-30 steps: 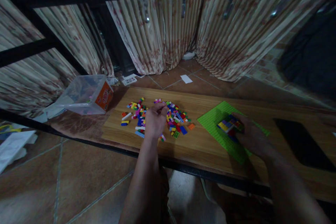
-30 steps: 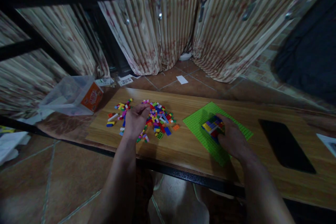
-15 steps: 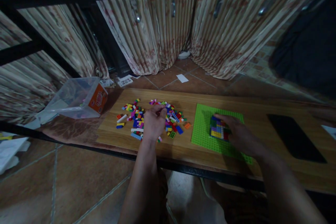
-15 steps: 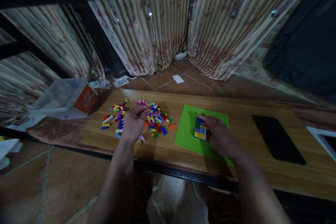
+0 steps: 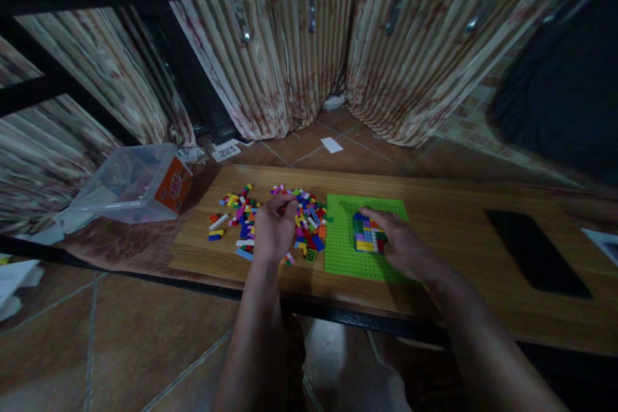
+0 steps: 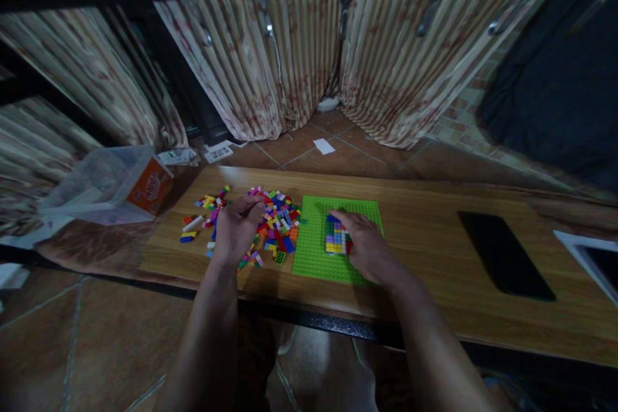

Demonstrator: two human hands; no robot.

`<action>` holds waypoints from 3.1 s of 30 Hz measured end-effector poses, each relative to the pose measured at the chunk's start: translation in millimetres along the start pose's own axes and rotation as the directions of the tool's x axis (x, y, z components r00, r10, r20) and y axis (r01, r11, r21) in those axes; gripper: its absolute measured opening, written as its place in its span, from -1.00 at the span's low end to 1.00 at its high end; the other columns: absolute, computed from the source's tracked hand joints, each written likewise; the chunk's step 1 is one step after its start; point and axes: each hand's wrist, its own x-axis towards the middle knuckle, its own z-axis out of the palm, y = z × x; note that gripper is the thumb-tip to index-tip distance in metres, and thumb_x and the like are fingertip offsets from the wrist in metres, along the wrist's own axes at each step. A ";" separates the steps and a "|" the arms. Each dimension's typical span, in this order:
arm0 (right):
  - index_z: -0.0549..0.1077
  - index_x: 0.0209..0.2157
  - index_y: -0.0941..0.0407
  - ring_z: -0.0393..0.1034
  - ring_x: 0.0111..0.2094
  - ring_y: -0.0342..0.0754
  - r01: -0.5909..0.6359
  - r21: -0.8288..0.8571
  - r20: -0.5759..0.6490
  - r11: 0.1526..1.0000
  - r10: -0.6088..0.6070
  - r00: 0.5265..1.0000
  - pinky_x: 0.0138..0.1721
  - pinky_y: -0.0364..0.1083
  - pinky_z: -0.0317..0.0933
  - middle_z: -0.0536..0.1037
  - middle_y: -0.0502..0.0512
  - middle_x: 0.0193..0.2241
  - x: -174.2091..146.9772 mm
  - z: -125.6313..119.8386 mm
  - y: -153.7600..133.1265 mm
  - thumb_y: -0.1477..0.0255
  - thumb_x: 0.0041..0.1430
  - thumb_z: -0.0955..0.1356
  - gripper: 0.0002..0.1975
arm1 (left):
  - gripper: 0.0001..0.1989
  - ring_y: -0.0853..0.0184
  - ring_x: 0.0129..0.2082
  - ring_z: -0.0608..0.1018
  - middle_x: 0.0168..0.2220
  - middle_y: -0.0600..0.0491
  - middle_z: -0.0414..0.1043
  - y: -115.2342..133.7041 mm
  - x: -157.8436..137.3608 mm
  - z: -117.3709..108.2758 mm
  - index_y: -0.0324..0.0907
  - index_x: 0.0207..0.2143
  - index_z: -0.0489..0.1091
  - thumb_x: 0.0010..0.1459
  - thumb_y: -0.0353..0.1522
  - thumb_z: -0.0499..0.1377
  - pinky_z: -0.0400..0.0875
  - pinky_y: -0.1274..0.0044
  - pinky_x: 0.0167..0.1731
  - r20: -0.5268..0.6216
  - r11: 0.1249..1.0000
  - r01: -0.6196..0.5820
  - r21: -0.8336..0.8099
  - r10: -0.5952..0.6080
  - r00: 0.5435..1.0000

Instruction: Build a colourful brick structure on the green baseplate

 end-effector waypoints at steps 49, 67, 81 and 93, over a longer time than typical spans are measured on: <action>0.48 -0.03 0.06 0.32 -0.10 0.12 0.072 -0.197 0.024 0.978 -0.068 0.997 -0.09 0.07 0.12 0.53 0.15 -0.13 11.9 48.5 -96.7 0.43 0.24 0.26 -0.71 | -0.84 0.35 -0.41 0.53 -0.41 0.06 0.56 3.0 -1.1 -2.1 -0.21 -0.34 0.55 0.05 -0.40 0.18 0.38 0.57 -0.38 -0.003 1.000 -0.002 -0.018 0.001 1.000; 0.41 0.04 0.16 0.39 -0.09 0.09 -0.094 0.161 -0.379 0.983 0.149 0.913 -0.01 0.11 0.30 0.47 0.25 -0.11 -18.0 -1.7 -36.8 0.46 0.25 0.20 -0.64 | -0.78 0.36 -0.41 0.54 -0.36 0.04 0.57 8.7 -7.4 19.4 -0.24 -0.26 0.54 0.09 -0.36 0.16 0.41 0.56 -0.35 0.139 0.995 -0.053 0.084 0.041 0.989; 0.50 -0.07 0.13 0.36 -0.10 0.07 0.034 0.057 -0.187 0.998 -0.023 0.982 -0.01 0.06 0.26 0.51 0.18 -0.18 -23.0 16.2 -63.4 0.53 0.23 0.24 -0.71 | -0.81 0.38 -0.47 0.52 -0.43 0.06 0.55 8.8 -7.2 14.9 -0.25 -0.29 0.53 0.09 -0.43 0.13 0.36 0.58 -0.41 0.061 0.991 -0.050 0.123 0.043 0.997; 0.46 -0.02 0.13 0.33 -0.14 0.09 0.064 -0.104 -0.086 0.993 -0.073 0.994 -0.07 0.06 0.22 0.49 0.17 -0.19 -8.8 55.2 -100.8 0.44 0.21 0.29 -0.70 | -0.82 0.39 -0.41 0.53 -0.40 0.07 0.55 -0.6 -2.6 2.6 -0.23 -0.30 0.53 0.09 -0.39 0.15 0.38 0.60 -0.36 -0.009 0.999 -0.025 0.025 0.025 1.000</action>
